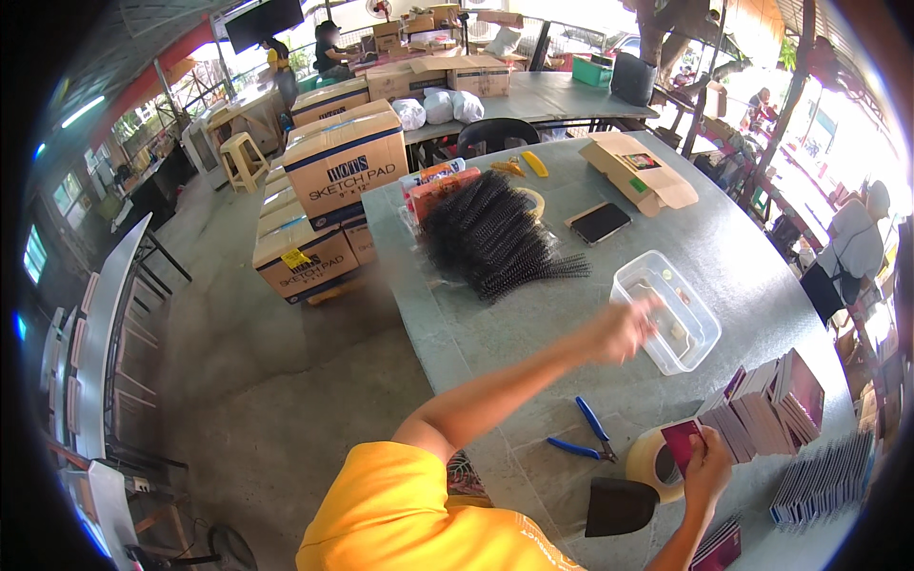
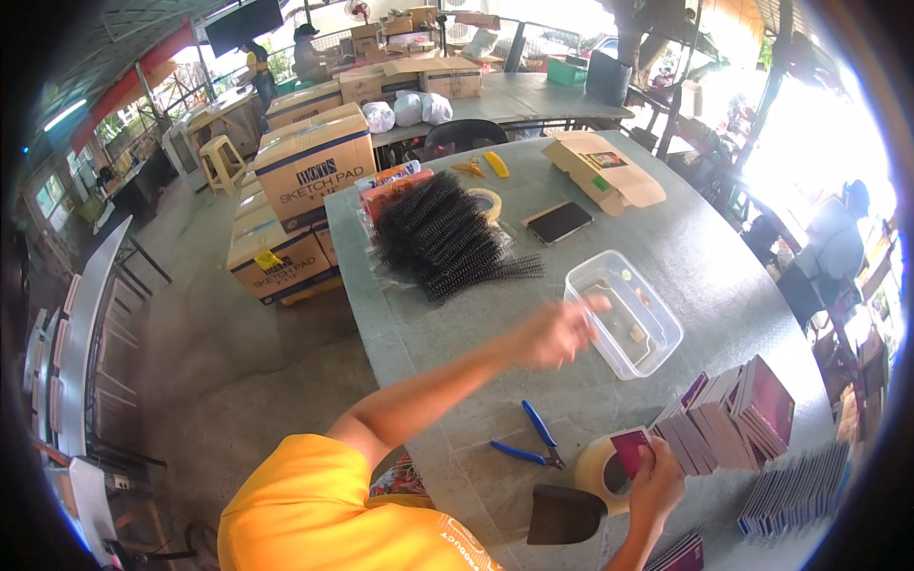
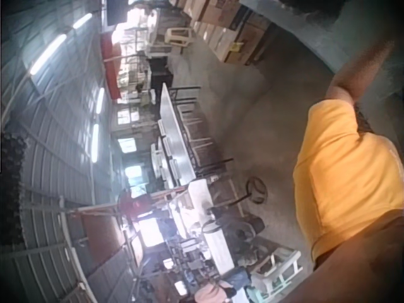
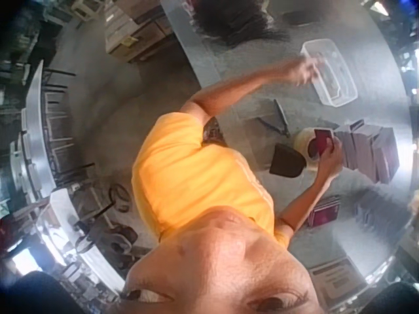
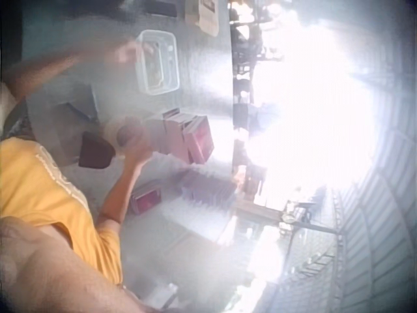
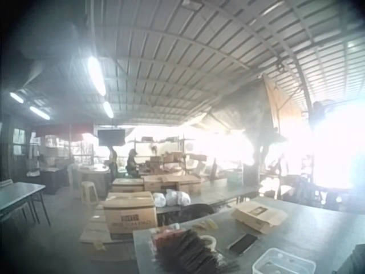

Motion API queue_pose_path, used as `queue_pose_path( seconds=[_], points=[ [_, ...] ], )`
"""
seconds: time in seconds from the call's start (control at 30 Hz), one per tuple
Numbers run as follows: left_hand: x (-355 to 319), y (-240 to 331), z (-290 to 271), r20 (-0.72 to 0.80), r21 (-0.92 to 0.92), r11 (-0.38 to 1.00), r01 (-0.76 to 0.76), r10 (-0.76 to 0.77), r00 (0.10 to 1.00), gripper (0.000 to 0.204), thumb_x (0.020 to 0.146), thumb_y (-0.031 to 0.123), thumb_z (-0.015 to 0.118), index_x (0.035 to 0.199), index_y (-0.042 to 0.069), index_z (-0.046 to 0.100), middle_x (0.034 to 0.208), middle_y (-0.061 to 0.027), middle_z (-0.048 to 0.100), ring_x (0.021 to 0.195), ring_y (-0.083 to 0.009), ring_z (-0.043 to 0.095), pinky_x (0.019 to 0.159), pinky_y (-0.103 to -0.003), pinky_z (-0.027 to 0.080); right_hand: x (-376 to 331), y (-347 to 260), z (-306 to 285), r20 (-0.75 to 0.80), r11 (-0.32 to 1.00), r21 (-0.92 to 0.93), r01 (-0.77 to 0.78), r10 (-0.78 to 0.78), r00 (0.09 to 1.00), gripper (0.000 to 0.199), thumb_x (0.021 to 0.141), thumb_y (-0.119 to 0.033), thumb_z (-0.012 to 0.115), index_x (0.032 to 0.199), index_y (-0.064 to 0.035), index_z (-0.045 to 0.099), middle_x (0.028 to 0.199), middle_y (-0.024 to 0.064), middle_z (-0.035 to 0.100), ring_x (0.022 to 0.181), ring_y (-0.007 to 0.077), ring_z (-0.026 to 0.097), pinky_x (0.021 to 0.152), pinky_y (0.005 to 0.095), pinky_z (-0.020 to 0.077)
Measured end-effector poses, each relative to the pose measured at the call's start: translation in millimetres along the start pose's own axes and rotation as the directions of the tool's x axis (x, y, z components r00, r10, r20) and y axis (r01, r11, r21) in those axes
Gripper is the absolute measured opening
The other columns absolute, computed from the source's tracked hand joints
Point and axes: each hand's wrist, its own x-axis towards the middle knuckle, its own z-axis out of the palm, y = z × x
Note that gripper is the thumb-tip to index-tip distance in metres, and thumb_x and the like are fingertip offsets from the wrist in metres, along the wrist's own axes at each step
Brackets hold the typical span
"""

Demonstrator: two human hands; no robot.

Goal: The person assembles notebooks by picking up a metal spiral from a pile, sliding it through the pre-punched holes of a notebook cover and pages, and then placing the finished notebook onto a stack.

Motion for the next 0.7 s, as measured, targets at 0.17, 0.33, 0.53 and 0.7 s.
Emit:
queue_pose_path(
  seconds=[0.17, 0.33, 0.53, 0.7],
  points=[
    [-44.1, 1.8, 93.5, 0.681, 0.256, 0.965, -0.056, -0.139, 0.719, 0.085, 0.081, 0.005, 0.056, 0.149, 0.014, 0.006, 0.088, -0.0264, 0.063, 0.076, -0.0369, 0.065, 0.067, -0.043, 0.051, 5.5, -3.5, 8.5, -0.008, 0.994, -0.104, 0.025, -0.026, 1.0, 0.015, 0.086, -0.017, 0.056, 0.095, -0.0072, 0.063, 0.085, 0.0162, 0.064, 0.081, 0.0375, 0.061, 0.07, 0.0437, 0.0463],
    [-35.6, -35.9, 108.2, 0.55, 0.353, 0.923, -0.153, -0.073, 0.832, 0.092, 0.076, 0.002, 0.058, 0.149, 0.017, 0.003, 0.088, -0.0242, 0.063, 0.079, -0.0389, 0.064, 0.068, -0.044, 0.051, -0.7, 2.5, 11.1, -0.035, 0.996, -0.067, 0.065, -0.068, 0.997, 0.015, 0.086, -0.016, 0.055, 0.094, -0.0064, 0.063, 0.084, 0.0161, 0.064, 0.08, 0.0377, 0.061, 0.07, 0.0441, 0.0456],
    [-41.4, -7.2, 104.8, 0.59, 0.48, 0.842, -0.248, -0.1, 0.801, 0.092, 0.072, -0.003, 0.057, 0.149, 0.012, 0.009, 0.087, -0.0153, 0.066, 0.084, -0.0331, 0.065, 0.07, -0.041, 0.053, 2.4, 0.3, 7.7, -0.014, 0.998, -0.002, 0.069, -0.069, 0.998, 0.014, 0.084, -0.013, 0.056, 0.092, -0.0047, 0.064, 0.082, 0.0166, 0.064, 0.078, 0.0368, 0.061, 0.071, 0.0425, 0.0458],
    [-45.9, -4.6, 106.3, 0.551, 0.482, 0.846, -0.227, -0.092, 0.83, 0.084, 0.073, 0.001, 0.058, 0.147, 0.01, 0.019, 0.086, -0.0145, 0.065, 0.084, -0.0317, 0.066, 0.07, -0.041, 0.053, 4.7, -1.9, 16.4, -0.083, 0.992, -0.005, 0.128, -0.128, 0.988, 0.013, 0.083, -0.01, 0.057, 0.091, -0.0038, 0.064, 0.081, 0.0169, 0.064, 0.076, 0.0363, 0.061, 0.07, 0.041, 0.0461]
  ],
)
